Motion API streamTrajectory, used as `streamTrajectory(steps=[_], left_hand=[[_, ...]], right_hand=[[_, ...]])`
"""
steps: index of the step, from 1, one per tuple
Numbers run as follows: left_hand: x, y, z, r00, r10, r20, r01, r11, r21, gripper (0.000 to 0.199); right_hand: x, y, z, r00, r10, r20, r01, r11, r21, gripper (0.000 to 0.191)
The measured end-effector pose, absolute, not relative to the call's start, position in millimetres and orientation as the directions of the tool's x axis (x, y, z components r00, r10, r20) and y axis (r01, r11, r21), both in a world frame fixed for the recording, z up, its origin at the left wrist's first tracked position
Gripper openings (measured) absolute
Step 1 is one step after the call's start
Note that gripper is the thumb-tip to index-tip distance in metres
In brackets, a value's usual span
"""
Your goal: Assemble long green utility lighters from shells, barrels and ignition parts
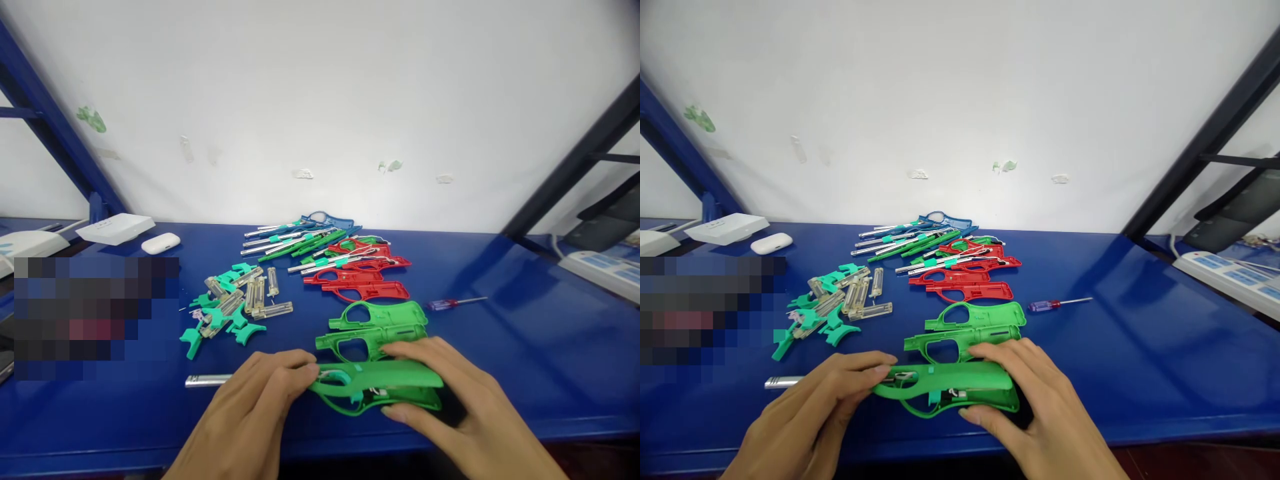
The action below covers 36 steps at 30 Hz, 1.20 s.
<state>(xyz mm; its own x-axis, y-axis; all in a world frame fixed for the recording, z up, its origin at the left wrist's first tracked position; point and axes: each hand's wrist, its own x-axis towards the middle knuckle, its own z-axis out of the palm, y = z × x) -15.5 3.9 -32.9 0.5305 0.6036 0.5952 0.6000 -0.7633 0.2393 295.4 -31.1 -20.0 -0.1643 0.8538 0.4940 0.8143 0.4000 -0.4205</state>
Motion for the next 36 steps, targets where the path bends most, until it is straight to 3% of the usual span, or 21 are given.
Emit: streamTrajectory(steps=[6, 10, 12, 19, 23, 25, 28, 30, 32, 36], left_hand=[[-15, 3, -30, 0.503, 0.610, 0.612, 0.611, -0.752, 0.248, 0.035], [-14, 3, -28, 0.506, 0.620, 0.599, 0.620, -0.745, 0.247, 0.036], [-11, 4, -25, 0.523, 0.620, 0.585, 0.624, -0.746, 0.233, 0.035], [2, 3, -16, 0.419, 0.645, 0.639, 0.676, -0.692, 0.255, 0.031], [3, 1, -13, 0.375, 0.623, 0.686, 0.643, -0.708, 0.291, 0.025], [1, 0, -10, 0.446, 0.618, 0.648, 0.623, -0.734, 0.271, 0.022], [0, -1, -8, 0.552, 0.590, 0.589, 0.602, -0.771, 0.208, 0.021], [0, 0, -8, 0.588, 0.567, 0.576, 0.590, -0.789, 0.174, 0.021], [0, 1, -8, 0.617, 0.534, 0.578, 0.572, -0.809, 0.138, 0.020], [2, 2, -8, 0.662, 0.483, 0.574, 0.551, -0.832, 0.064, 0.021]], right_hand=[[298, -34, -20, -0.184, 0.840, 0.511, 0.822, 0.416, -0.389, 0.040], [298, -33, -15, -0.217, 0.819, 0.531, 0.763, 0.481, -0.431, 0.017], [297, -32, -13, -0.212, 0.806, 0.552, 0.736, 0.503, -0.452, 0.015], [305, -37, -16, -0.009, 0.774, 0.633, 0.747, 0.426, -0.510, 0.011], [308, -24, -6, 0.193, 0.856, 0.480, 0.670, 0.242, -0.702, 0.031], [304, -10, 3, 0.294, 0.870, 0.395, 0.586, 0.163, -0.794, 0.039], [294, 6, 11, 0.366, 0.842, 0.396, 0.529, 0.162, -0.833, 0.056], [292, 5, 10, 0.383, 0.817, 0.431, 0.535, 0.184, -0.825, 0.056], [295, -5, 7, 0.343, 0.792, 0.505, 0.610, 0.221, -0.761, 0.037], [309, -29, -1, -0.042, 0.812, 0.582, 0.801, 0.376, -0.466, 0.024]])
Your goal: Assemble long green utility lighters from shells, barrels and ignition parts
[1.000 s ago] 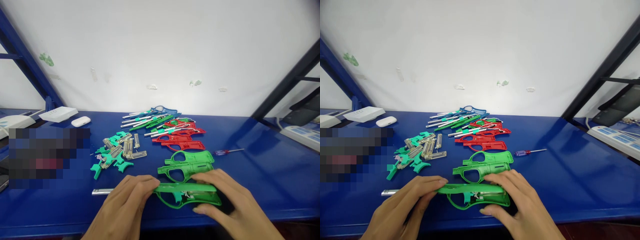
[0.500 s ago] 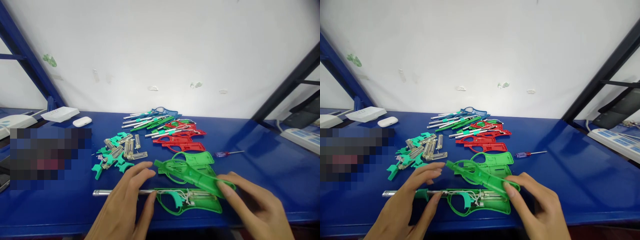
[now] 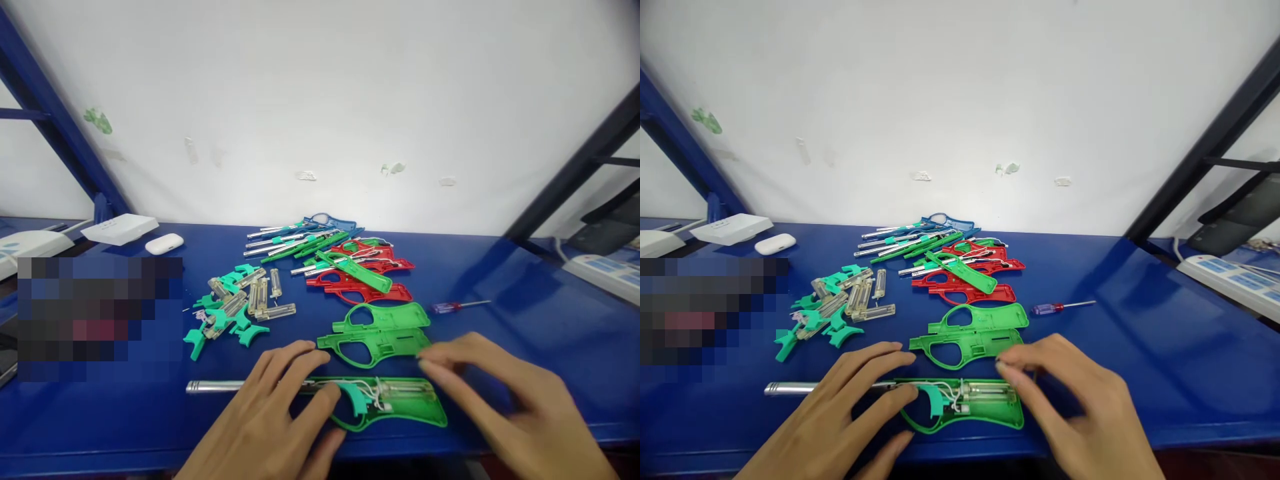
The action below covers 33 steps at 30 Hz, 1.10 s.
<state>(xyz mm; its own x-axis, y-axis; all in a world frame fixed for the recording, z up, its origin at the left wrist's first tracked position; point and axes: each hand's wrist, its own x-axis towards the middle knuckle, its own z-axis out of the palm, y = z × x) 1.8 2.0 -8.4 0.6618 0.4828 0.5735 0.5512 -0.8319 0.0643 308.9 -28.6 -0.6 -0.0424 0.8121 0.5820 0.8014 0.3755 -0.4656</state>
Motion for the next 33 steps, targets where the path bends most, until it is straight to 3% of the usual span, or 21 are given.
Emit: streamTrajectory(steps=[6, 11, 18, 21, 27, 33], left_hand=[[5, 3, -10, 0.694, 0.469, 0.546, 0.532, -0.845, 0.049, 0.024], [6, 4, -13, 0.704, 0.471, 0.532, 0.529, -0.847, 0.050, 0.028], [18, 3, -11, 0.623, 0.465, 0.629, 0.597, -0.802, 0.001, 0.033], [33, 8, -9, 0.616, 0.491, 0.616, 0.566, -0.820, 0.087, 0.031], [45, 11, -17, 0.652, 0.545, 0.527, 0.518, -0.828, 0.216, 0.025], [38, 12, -20, 0.658, 0.568, 0.495, 0.476, -0.823, 0.311, 0.021]], right_hand=[[314, -30, -5, -0.443, 0.759, 0.477, 0.819, 0.559, -0.129, 0.032], [315, -28, -9, -0.501, 0.681, 0.534, 0.808, 0.590, 0.005, 0.039], [317, -31, -26, -0.458, 0.629, 0.629, 0.780, 0.623, -0.056, 0.027], [315, -30, -29, -0.433, 0.604, 0.669, 0.767, 0.637, -0.079, 0.033], [298, -27, -11, -0.415, 0.559, 0.718, 0.749, 0.658, -0.080, 0.018], [281, -29, -8, -0.267, 0.595, 0.758, 0.746, 0.625, -0.228, 0.018]])
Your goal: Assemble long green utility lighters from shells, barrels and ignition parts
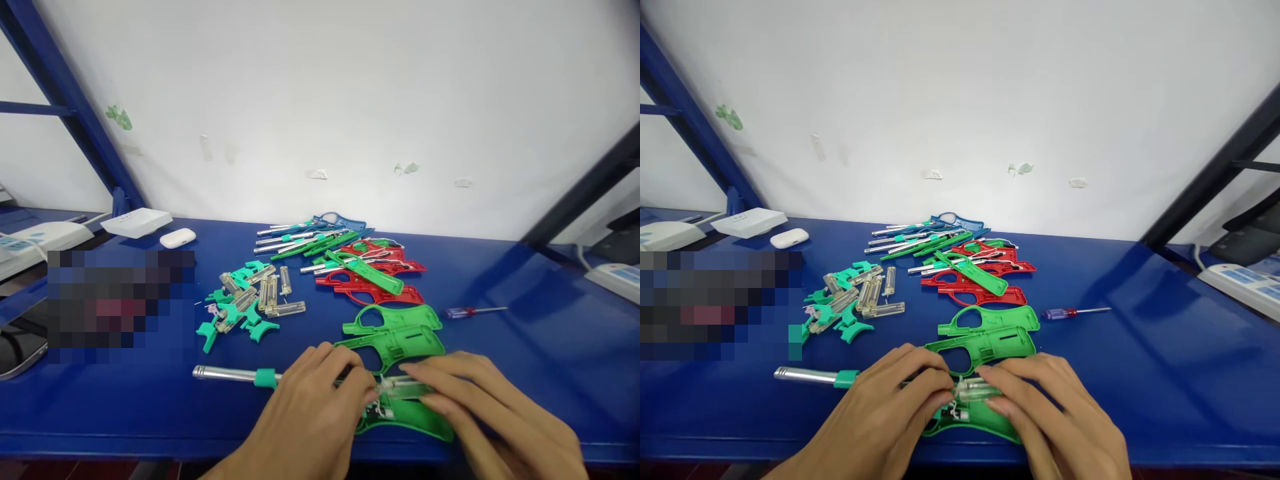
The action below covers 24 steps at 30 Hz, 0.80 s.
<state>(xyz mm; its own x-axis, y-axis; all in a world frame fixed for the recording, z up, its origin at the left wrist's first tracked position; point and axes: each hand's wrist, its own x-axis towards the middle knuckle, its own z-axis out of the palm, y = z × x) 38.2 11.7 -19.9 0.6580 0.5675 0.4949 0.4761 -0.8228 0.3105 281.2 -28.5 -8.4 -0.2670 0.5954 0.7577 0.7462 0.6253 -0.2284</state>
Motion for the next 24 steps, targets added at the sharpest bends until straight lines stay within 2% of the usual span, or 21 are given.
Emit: streamTrajectory(steps=[5, 7, 9, 11, 14, 17, 19, 21, 24], left_hand=[[38, 14, -22, 0.611, 0.596, 0.522, 0.466, -0.803, 0.371, 0.024], [37, 15, -24, 0.586, 0.605, 0.539, 0.467, -0.796, 0.385, 0.024], [37, 16, -25, 0.568, 0.606, 0.557, 0.460, -0.795, 0.396, 0.025], [37, 16, -25, 0.562, 0.603, 0.566, 0.455, -0.797, 0.397, 0.026], [39, 14, -21, 0.555, 0.603, 0.573, 0.468, -0.796, 0.383, 0.025], [41, 11, -15, 0.521, 0.598, 0.609, 0.483, -0.795, 0.367, 0.021], [41, 10, -11, 0.480, 0.593, 0.646, 0.490, -0.792, 0.363, 0.026], [41, 10, -7, 0.458, 0.582, 0.672, 0.450, -0.803, 0.390, 0.025], [39, 14, -4, 0.458, 0.564, 0.687, 0.326, -0.826, 0.461, 0.010]], right_hand=[[283, -32, -13, -0.107, 0.667, 0.737, 0.755, 0.537, -0.376, 0.014], [290, -36, -16, 0.086, 0.706, 0.703, 0.793, 0.378, -0.477, 0.020], [299, -40, -19, 0.309, 0.678, 0.668, 0.795, 0.201, -0.572, 0.030], [307, -41, -20, 0.409, 0.646, 0.645, 0.773, 0.131, -0.621, 0.039], [308, -40, -19, 0.345, 0.701, 0.624, 0.761, 0.181, -0.623, 0.040], [297, -38, -15, 0.284, 0.723, 0.630, 0.748, 0.244, -0.617, 0.031], [286, -37, -12, 0.251, 0.719, 0.648, 0.733, 0.295, -0.612, 0.023], [274, -36, -11, 0.200, 0.723, 0.661, 0.709, 0.358, -0.607, 0.015], [264, -33, -10, 0.119, 0.753, 0.647, 0.665, 0.424, -0.615, 0.012]])
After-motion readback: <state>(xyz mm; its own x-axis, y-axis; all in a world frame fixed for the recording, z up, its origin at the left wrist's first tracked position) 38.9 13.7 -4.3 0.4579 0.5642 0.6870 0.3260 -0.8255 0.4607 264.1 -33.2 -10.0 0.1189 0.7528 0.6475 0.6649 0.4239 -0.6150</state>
